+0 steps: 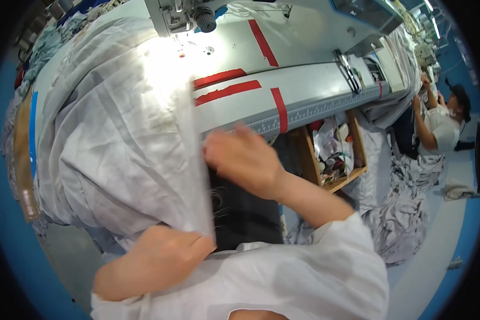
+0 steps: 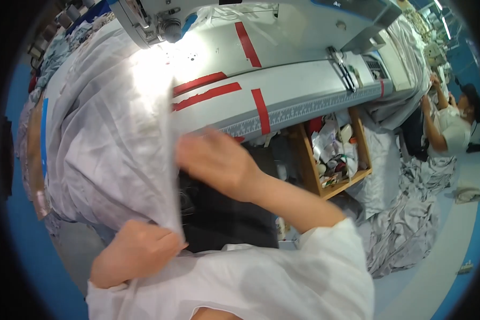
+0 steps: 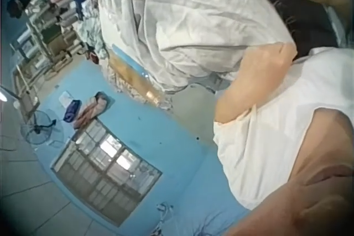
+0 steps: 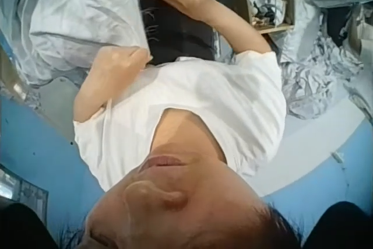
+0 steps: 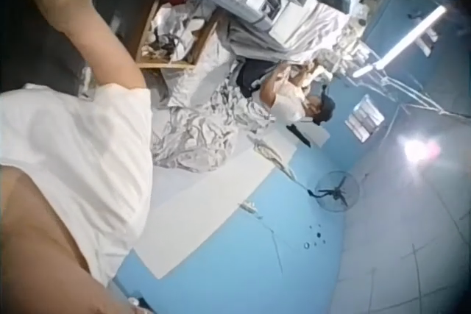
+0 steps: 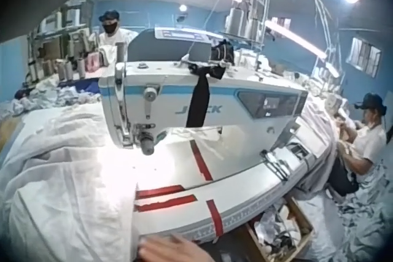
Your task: Sewing fabric pieces together using an industrial sewing machine to create pillowcases.
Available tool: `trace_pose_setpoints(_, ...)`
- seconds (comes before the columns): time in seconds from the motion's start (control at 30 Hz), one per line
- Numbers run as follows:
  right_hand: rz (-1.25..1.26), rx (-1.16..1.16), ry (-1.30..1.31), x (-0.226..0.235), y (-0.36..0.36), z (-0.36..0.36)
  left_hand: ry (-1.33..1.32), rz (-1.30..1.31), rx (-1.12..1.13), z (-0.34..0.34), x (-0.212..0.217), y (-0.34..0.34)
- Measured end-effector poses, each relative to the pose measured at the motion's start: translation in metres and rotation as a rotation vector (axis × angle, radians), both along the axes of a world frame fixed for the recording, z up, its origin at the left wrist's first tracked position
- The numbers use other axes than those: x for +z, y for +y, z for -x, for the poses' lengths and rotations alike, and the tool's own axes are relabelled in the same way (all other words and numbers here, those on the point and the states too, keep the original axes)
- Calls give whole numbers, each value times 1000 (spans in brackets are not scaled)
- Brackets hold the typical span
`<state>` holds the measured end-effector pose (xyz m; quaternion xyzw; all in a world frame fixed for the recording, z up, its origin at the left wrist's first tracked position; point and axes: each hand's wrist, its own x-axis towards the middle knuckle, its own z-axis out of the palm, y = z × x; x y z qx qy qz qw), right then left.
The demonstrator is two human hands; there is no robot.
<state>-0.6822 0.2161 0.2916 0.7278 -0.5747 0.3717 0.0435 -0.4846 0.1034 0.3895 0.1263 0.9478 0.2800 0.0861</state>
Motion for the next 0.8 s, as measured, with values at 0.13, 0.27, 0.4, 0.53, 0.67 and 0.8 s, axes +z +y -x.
trace_pose_setpoints(0.13,-837,-229,-285,16,-51,-38,-63,-33,-49,10,17,2)
trace_pose_setpoints(0.27,-847,-41,-407,-3,-28,-62,-118,-60,-77,23,0,15)
trace_pose_setpoints(0.4,-887,213,-538,-38,-3,-72,-192,108,-33,7,-31,19)
trace_pose_setpoints(0.53,-308,96,-173,-26,30,-2,-339,165,-49,16,-41,26)
trace_pose_setpoints(0.67,-157,354,7,-30,19,6,-236,-243,-264,51,-32,3)
trace_pose_setpoints(0.8,-136,391,-217,-44,17,-14,244,-421,846,110,-53,-96)
